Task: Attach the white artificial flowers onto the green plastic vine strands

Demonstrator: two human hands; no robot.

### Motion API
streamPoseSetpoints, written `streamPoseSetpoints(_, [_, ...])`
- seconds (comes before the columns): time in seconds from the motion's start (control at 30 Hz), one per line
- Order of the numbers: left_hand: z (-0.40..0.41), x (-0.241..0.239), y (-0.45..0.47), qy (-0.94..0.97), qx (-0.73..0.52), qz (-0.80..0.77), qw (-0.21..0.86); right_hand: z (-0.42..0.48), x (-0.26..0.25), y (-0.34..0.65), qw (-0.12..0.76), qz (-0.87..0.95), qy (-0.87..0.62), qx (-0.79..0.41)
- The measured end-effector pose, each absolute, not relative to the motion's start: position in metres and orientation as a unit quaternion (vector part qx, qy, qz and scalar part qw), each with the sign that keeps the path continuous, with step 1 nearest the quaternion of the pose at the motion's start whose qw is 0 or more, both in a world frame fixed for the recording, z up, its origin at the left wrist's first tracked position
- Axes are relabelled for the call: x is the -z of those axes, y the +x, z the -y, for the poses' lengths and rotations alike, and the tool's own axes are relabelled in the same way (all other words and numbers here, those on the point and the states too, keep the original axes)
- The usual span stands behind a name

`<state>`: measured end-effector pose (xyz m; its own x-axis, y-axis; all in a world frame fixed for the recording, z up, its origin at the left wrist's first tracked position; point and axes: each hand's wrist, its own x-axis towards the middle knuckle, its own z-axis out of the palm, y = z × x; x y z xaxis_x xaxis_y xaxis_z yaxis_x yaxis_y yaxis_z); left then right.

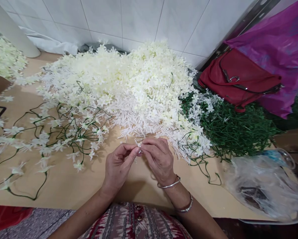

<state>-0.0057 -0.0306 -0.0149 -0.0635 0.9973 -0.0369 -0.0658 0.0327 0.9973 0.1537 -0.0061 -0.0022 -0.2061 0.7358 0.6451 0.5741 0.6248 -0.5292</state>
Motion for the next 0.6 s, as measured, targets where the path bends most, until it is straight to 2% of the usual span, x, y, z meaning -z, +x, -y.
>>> streamPoseSetpoints(0.4, [0.027,0.005,-0.006,0.458,-0.535,-0.52,0.484,0.006,-0.003,0.157,0.446,0.806,-0.375,-0.104])
streamPoseSetpoints(0.6, [0.029,0.01,-0.007,0.426,-0.555,-0.521,0.489,-0.003,-0.003,0.169,0.58,0.65,-0.487,-0.056])
